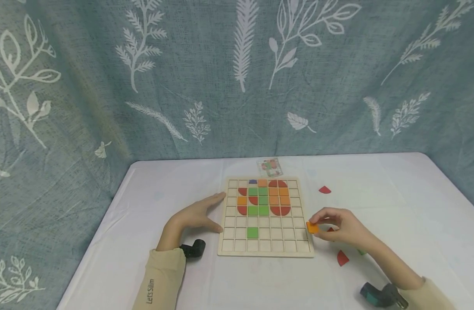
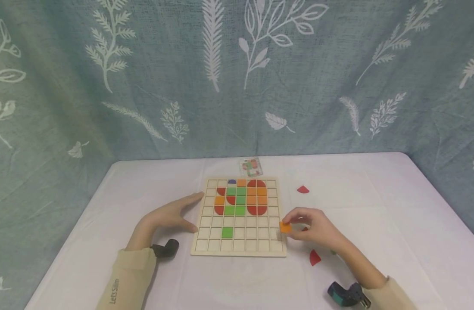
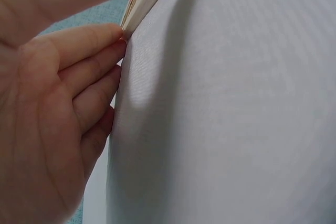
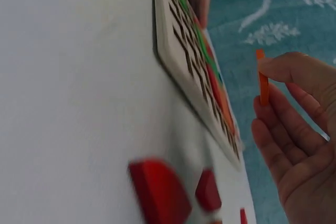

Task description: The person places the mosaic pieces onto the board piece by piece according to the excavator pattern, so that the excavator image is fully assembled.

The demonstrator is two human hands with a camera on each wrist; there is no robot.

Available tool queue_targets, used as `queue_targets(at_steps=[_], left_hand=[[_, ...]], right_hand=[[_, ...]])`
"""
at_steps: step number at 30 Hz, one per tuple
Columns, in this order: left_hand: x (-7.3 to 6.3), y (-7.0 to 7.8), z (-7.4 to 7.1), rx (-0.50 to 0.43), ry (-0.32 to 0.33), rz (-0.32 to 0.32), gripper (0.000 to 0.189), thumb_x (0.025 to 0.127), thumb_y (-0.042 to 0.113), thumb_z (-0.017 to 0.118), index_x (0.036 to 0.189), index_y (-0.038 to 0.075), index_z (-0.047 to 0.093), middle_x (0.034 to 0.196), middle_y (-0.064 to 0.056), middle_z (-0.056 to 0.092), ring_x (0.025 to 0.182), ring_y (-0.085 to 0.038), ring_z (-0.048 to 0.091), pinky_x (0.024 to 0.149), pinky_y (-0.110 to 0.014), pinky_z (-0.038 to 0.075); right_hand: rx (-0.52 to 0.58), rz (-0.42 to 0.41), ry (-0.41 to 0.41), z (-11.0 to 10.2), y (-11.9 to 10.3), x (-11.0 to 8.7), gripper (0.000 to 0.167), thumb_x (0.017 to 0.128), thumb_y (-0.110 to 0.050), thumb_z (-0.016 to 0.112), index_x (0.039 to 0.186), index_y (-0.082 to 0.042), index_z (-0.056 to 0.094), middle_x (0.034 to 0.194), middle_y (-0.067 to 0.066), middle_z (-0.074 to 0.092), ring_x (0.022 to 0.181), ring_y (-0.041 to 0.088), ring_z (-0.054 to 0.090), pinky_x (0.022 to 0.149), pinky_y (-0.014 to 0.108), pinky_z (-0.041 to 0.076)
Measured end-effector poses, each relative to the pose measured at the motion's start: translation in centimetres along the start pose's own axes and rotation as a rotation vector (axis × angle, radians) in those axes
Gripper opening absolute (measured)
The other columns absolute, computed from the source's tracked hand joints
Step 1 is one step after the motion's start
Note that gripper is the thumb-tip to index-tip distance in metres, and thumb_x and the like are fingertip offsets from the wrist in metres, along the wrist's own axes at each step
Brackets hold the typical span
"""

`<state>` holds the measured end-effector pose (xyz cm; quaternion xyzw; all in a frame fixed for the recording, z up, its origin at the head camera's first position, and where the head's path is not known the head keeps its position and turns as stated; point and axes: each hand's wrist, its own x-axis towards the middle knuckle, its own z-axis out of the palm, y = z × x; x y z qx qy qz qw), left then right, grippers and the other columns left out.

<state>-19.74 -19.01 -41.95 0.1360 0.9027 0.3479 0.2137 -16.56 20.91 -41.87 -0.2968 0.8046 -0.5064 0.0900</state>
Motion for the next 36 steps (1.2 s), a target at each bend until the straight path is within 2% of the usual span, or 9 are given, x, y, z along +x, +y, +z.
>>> queue_targets(at_steps=[4, 11, 14, 20, 24, 31, 36], left_hand=[[0.1, 0.0, 0.0, 0.005, 0.001, -0.002, 0.102, 0.063, 0.023, 0.083, 0.146, 0.011, 0.027, 0.152, -0.011, 0.022, 0.140, -0.031, 0.016, 0.113, -0.048, 0.017], [0.1, -0.2, 0.0, 0.007, 0.001, 0.022, 0.103, 0.062, 0.025, 0.084, 0.146, 0.008, 0.026, 0.152, -0.013, 0.022, 0.140, -0.032, 0.016, 0.113, -0.049, 0.016], [0.1, -0.3, 0.0, 0.010, -0.005, 0.022, 0.103, 0.063, 0.025, 0.083, 0.146, 0.009, 0.026, 0.152, -0.013, 0.021, 0.140, -0.032, 0.016, 0.113, -0.048, 0.016], [0.1, -0.3, 0.0, 0.022, -0.012, 0.023, 0.103, 0.063, 0.026, 0.083, 0.146, 0.009, 0.025, 0.152, -0.013, 0.021, 0.140, -0.032, 0.015, 0.113, -0.049, 0.016], [0.2, -0.2, 0.0, 0.025, -0.010, 0.017, 0.102, 0.063, 0.026, 0.083, 0.146, 0.011, 0.026, 0.152, -0.011, 0.021, 0.140, -0.031, 0.015, 0.113, -0.048, 0.016], [0.1, -0.2, 0.0, 0.029, -0.008, 0.018, 0.102, 0.063, 0.027, 0.083, 0.146, 0.011, 0.026, 0.152, -0.011, 0.022, 0.140, -0.031, 0.016, 0.113, -0.048, 0.017], [0.0, -0.1, -0.1, 0.022, -0.011, 0.021, 0.101, 0.064, 0.026, 0.083, 0.146, 0.011, 0.026, 0.152, -0.011, 0.022, 0.140, -0.031, 0.016, 0.113, -0.048, 0.017]], right_hand=[[-0.007, -0.022, -0.004, 1.1, -0.7, 1.8, 0.024, 0.076, -0.007, 0.074, 0.098, -0.009, 0.065, 0.099, 0.004, 0.068, 0.095, 0.007, 0.061, 0.087, 0.022, 0.050], [0.019, -0.061, -0.036, 3.1, -1.6, 5.0, 0.023, 0.076, -0.008, 0.074, 0.098, -0.010, 0.065, 0.098, 0.002, 0.067, 0.096, 0.008, 0.061, 0.088, 0.028, 0.051], [0.029, -0.064, -0.059, 3.9, -1.7, 6.1, 0.022, 0.077, -0.010, 0.074, 0.098, -0.010, 0.065, 0.098, 0.003, 0.067, 0.095, 0.011, 0.062, 0.087, 0.032, 0.052], [-0.023, -0.038, -0.068, 5.7, -1.9, 8.2, 0.020, 0.077, -0.012, 0.074, 0.095, -0.012, 0.068, 0.097, 0.001, 0.068, 0.094, 0.015, 0.064, 0.084, 0.036, 0.054], [-0.081, -0.043, -0.070, 7.0, -2.0, 9.2, 0.018, 0.077, -0.012, 0.074, 0.094, -0.014, 0.069, 0.095, -0.003, 0.068, 0.095, 0.014, 0.061, 0.086, 0.033, 0.052], [-0.212, -0.054, -0.057, 9.1, -1.8, 10.2, 0.017, 0.075, -0.017, 0.076, 0.091, -0.018, 0.069, 0.090, -0.010, 0.067, 0.090, 0.010, 0.059, 0.080, 0.030, 0.050], [-0.236, -0.035, -0.050, 9.9, -1.4, 10.5, 0.017, 0.074, -0.015, 0.076, 0.090, -0.017, 0.070, 0.090, -0.010, 0.068, 0.095, 0.011, 0.060, 0.090, 0.035, 0.047]])
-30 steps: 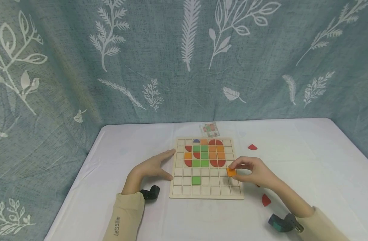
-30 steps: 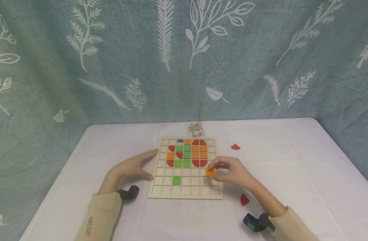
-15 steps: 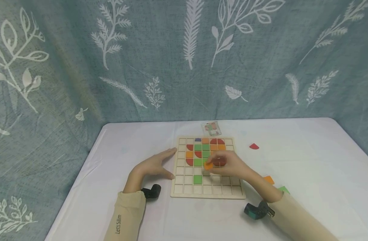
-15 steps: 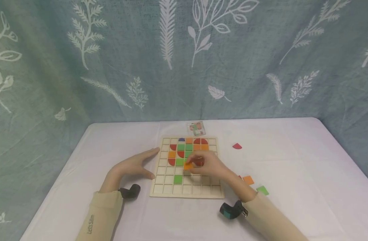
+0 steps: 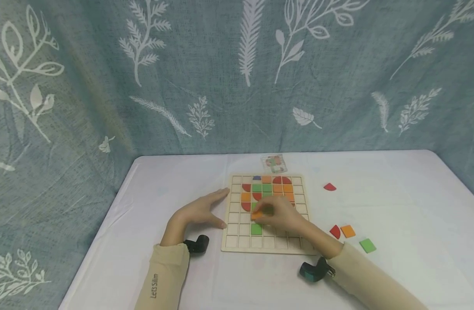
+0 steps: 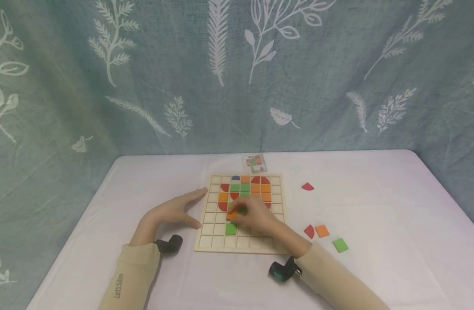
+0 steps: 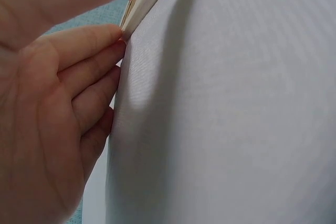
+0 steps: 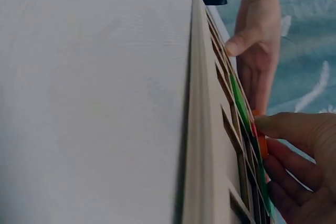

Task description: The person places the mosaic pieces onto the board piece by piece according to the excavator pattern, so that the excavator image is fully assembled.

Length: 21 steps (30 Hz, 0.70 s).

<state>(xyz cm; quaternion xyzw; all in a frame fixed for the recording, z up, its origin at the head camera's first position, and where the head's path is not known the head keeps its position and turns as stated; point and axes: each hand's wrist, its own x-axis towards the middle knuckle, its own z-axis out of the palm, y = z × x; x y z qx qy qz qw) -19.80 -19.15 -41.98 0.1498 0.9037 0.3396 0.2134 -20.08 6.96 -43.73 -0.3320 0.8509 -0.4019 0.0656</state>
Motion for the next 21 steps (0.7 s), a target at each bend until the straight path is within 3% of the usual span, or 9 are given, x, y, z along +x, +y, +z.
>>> queue_targets(at_steps=[12, 21], left_hand=[[0.25, -0.10, 0.16, 0.007, 0.006, -0.013, 0.102, 0.063, 0.026, 0.083, 0.146, 0.012, 0.026, 0.152, -0.010, 0.022, 0.141, -0.029, 0.016, 0.113, -0.048, 0.016], [0.15, -0.06, 0.25, 0.002, 0.008, -0.013, 0.102, 0.063, 0.025, 0.083, 0.146, 0.012, 0.026, 0.152, -0.011, 0.021, 0.140, -0.030, 0.015, 0.113, -0.048, 0.016]], right_hand=[[-0.049, -0.019, -0.024, 0.14, -0.08, -0.33, 0.020, 0.079, -0.013, 0.072, 0.099, -0.011, 0.072, 0.102, -0.001, 0.069, 0.102, 0.016, 0.060, 0.092, 0.035, 0.048], [-0.060, -0.030, -0.048, 0.14, 0.02, -0.56, 0.020, 0.080, -0.016, 0.071, 0.100, -0.013, 0.072, 0.101, -0.004, 0.069, 0.100, 0.013, 0.060, 0.091, 0.034, 0.048]])
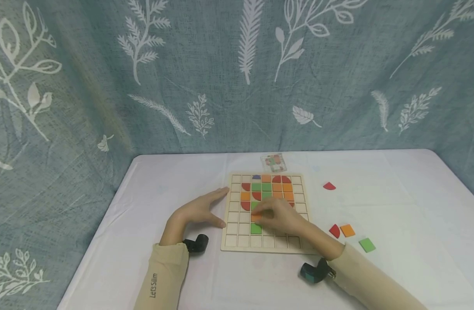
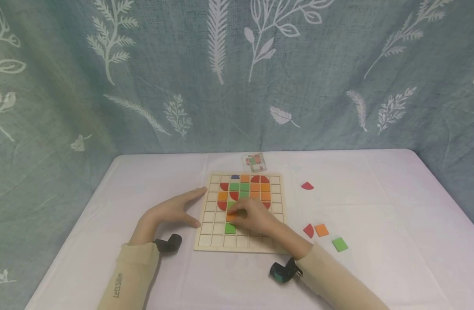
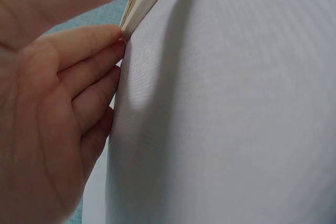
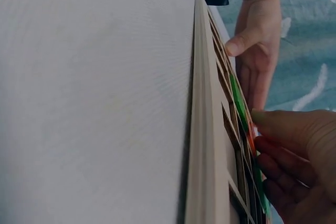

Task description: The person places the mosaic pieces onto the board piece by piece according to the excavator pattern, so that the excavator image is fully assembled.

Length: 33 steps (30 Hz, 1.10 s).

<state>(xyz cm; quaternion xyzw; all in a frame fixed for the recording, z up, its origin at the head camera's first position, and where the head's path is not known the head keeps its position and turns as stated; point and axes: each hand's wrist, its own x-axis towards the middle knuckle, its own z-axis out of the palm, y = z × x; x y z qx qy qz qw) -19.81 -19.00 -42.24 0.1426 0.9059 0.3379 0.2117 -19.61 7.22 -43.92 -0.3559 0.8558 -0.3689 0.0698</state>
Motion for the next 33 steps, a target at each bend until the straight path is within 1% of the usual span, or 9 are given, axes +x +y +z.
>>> queue_targets(at_steps=[3, 7, 10, 14, 17, 20, 25, 30, 33], left_hand=[[0.0, 0.0, 0.0, -0.002, -0.002, 0.001, 0.102, 0.063, 0.025, 0.083, 0.146, 0.012, 0.026, 0.153, -0.010, 0.021, 0.141, -0.030, 0.015, 0.113, -0.048, 0.016], [0.0, 0.0, 0.0, -0.004, -0.004, 0.002, 0.102, 0.063, 0.025, 0.083, 0.147, 0.012, 0.026, 0.153, -0.011, 0.021, 0.141, -0.031, 0.015, 0.113, -0.048, 0.015], [0.1, -0.1, 0.0, -0.005, -0.004, 0.003, 0.103, 0.063, 0.025, 0.083, 0.147, 0.012, 0.026, 0.152, -0.011, 0.021, 0.141, -0.031, 0.015, 0.114, -0.048, 0.016], [0.1, -0.2, 0.1, -0.006, -0.002, 0.005, 0.103, 0.062, 0.026, 0.083, 0.146, 0.012, 0.026, 0.152, -0.010, 0.021, 0.140, -0.031, 0.015, 0.113, -0.048, 0.016], [0.1, -0.2, 0.0, -0.002, 0.000, 0.009, 0.103, 0.062, 0.026, 0.083, 0.146, 0.012, 0.026, 0.152, -0.011, 0.021, 0.140, -0.031, 0.015, 0.113, -0.048, 0.016], [0.2, -0.2, 0.0, 0.002, -0.002, 0.011, 0.103, 0.063, 0.026, 0.083, 0.146, 0.011, 0.026, 0.152, -0.011, 0.021, 0.140, -0.031, 0.015, 0.113, -0.048, 0.016], [0.1, -0.2, 0.0, 0.008, -0.007, 0.015, 0.102, 0.064, 0.026, 0.083, 0.147, 0.011, 0.025, 0.152, -0.010, 0.021, 0.140, -0.031, 0.015, 0.113, -0.048, 0.016], [0.1, -0.2, -0.1, 0.005, -0.010, 0.013, 0.102, 0.064, 0.026, 0.083, 0.147, 0.011, 0.025, 0.153, -0.011, 0.021, 0.140, -0.031, 0.015, 0.113, -0.048, 0.017], [0.1, -0.2, -0.2, 0.001, -0.015, 0.013, 0.103, 0.064, 0.026, 0.083, 0.147, 0.011, 0.024, 0.153, -0.011, 0.020, 0.140, -0.031, 0.015, 0.113, -0.048, 0.017]], right_hand=[[0.016, 0.018, 0.012, -0.2, -0.2, -0.1, 0.019, 0.082, -0.019, 0.070, 0.100, -0.016, 0.072, 0.100, -0.008, 0.068, 0.099, 0.011, 0.060, 0.090, 0.033, 0.048], [0.132, 0.099, 0.029, -0.9, -0.3, -0.7, 0.020, 0.083, -0.025, 0.068, 0.102, -0.019, 0.070, 0.099, -0.011, 0.068, 0.098, 0.009, 0.060, 0.089, 0.034, 0.049], [0.236, 0.139, 0.055, -1.9, 0.0, -1.1, 0.023, 0.085, -0.024, 0.066, 0.105, -0.013, 0.069, 0.102, -0.003, 0.068, 0.098, 0.014, 0.062, 0.089, 0.036, 0.050], [0.281, 0.196, 0.116, -3.5, 1.0, -1.8, 0.027, 0.086, -0.021, 0.064, 0.108, -0.004, 0.066, 0.106, 0.008, 0.067, 0.099, 0.022, 0.063, 0.088, 0.037, 0.052], [0.275, 0.257, 0.157, -4.8, 1.8, -2.5, 0.030, 0.087, -0.022, 0.064, 0.110, -0.003, 0.065, 0.109, 0.010, 0.066, 0.102, 0.024, 0.062, 0.087, 0.036, 0.052], [0.246, 0.292, 0.192, -5.9, 2.6, -3.4, 0.031, 0.087, -0.023, 0.064, 0.111, -0.002, 0.065, 0.109, 0.011, 0.066, 0.103, 0.027, 0.062, 0.087, 0.039, 0.052], [0.175, 0.319, 0.260, -7.7, 3.7, -4.9, 0.030, 0.088, -0.021, 0.063, 0.110, -0.001, 0.064, 0.109, 0.013, 0.066, 0.103, 0.029, 0.061, 0.088, 0.040, 0.051], [0.104, 0.389, 0.316, -9.2, 4.7, -6.2, 0.031, 0.088, -0.023, 0.062, 0.111, -0.002, 0.064, 0.110, 0.014, 0.065, 0.104, 0.029, 0.060, 0.088, 0.037, 0.051], [0.043, 0.381, 0.350, -9.8, 5.3, -6.8, 0.029, 0.087, -0.018, 0.063, 0.110, 0.001, 0.064, 0.110, 0.017, 0.065, 0.102, 0.032, 0.060, 0.086, 0.040, 0.051]])
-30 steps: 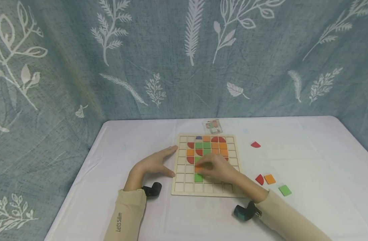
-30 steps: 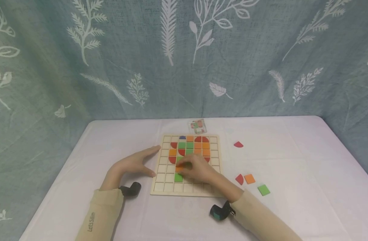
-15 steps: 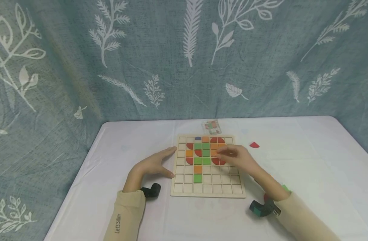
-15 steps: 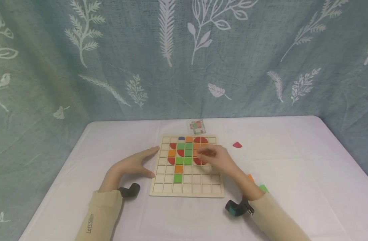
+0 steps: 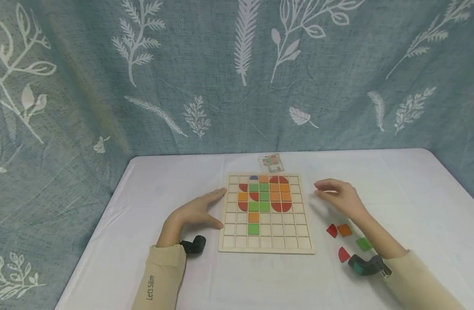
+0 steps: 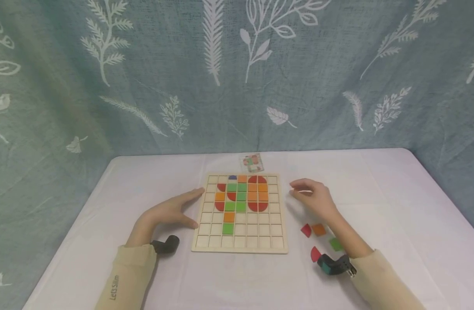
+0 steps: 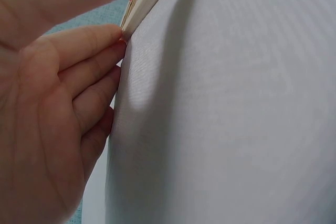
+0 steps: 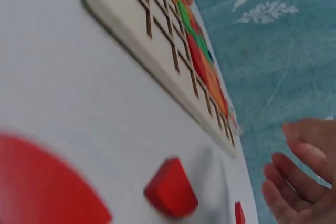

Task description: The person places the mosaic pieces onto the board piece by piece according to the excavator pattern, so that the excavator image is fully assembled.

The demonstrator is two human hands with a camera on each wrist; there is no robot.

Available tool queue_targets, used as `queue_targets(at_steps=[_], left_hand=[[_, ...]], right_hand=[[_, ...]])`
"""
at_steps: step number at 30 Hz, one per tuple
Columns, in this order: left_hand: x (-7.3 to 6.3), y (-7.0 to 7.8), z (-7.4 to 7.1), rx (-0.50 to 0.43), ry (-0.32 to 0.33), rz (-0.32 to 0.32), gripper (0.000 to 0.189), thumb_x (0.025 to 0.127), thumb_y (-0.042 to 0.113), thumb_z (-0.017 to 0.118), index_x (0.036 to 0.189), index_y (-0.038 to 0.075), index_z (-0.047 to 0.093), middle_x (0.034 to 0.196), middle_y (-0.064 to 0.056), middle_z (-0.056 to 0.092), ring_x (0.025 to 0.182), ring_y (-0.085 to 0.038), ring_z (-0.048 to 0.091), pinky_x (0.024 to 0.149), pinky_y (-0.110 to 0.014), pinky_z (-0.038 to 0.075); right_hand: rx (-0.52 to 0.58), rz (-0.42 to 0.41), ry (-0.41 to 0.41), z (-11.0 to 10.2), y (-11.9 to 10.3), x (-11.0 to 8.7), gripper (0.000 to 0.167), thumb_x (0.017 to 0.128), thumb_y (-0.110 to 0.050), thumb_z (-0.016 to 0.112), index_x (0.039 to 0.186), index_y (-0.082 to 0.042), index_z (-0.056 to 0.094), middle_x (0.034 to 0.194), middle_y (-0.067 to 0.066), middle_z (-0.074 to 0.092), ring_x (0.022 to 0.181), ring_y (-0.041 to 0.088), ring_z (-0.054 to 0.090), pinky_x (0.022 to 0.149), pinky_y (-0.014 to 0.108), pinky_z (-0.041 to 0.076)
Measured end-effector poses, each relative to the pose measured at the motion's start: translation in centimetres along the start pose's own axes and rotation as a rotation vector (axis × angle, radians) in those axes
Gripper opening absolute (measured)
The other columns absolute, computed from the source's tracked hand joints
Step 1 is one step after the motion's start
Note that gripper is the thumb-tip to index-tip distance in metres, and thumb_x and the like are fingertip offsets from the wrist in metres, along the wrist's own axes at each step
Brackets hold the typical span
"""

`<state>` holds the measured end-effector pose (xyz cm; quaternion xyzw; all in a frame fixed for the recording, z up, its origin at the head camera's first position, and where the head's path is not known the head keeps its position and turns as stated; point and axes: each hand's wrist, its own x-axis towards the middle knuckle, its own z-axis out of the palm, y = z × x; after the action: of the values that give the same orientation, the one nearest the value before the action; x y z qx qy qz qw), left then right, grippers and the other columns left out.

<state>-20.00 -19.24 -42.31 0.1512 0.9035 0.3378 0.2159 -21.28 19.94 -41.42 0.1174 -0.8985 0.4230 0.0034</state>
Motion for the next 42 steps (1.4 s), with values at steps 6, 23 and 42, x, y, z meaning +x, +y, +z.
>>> queue_targets(at_steps=[6, 23, 42], left_hand=[[0.0, -0.1, 0.0, -0.001, 0.001, -0.003, 0.103, 0.064, 0.026, 0.083, 0.147, 0.012, 0.024, 0.153, -0.011, 0.020, 0.141, -0.030, 0.014, 0.113, -0.048, 0.016], [0.0, 0.1, 0.1, -0.001, 0.006, -0.006, 0.102, 0.064, 0.026, 0.083, 0.147, 0.013, 0.025, 0.153, -0.009, 0.020, 0.141, -0.029, 0.014, 0.113, -0.048, 0.016], [0.1, -0.1, 0.1, 0.009, 0.006, 0.001, 0.102, 0.064, 0.026, 0.083, 0.147, 0.013, 0.025, 0.153, -0.010, 0.020, 0.141, -0.029, 0.014, 0.114, -0.047, 0.015]], right_hand=[[-0.134, -0.038, 0.058, -1.1, 1.2, 0.9, 0.025, 0.083, -0.002, 0.064, 0.107, 0.002, 0.064, 0.106, 0.020, 0.065, 0.101, 0.036, 0.059, 0.086, 0.048, 0.050], [-0.041, 0.061, -0.085, -1.6, 4.3, 3.1, 0.040, 0.082, 0.001, 0.064, 0.120, 0.001, 0.056, 0.120, 0.022, 0.058, 0.115, 0.036, 0.052, 0.098, 0.047, 0.042], [0.025, 0.019, 0.041, -0.4, 1.7, 1.8, 0.037, 0.077, -0.013, 0.074, 0.110, -0.002, 0.063, 0.103, 0.016, 0.068, 0.096, 0.030, 0.064, 0.073, 0.020, 0.053]])
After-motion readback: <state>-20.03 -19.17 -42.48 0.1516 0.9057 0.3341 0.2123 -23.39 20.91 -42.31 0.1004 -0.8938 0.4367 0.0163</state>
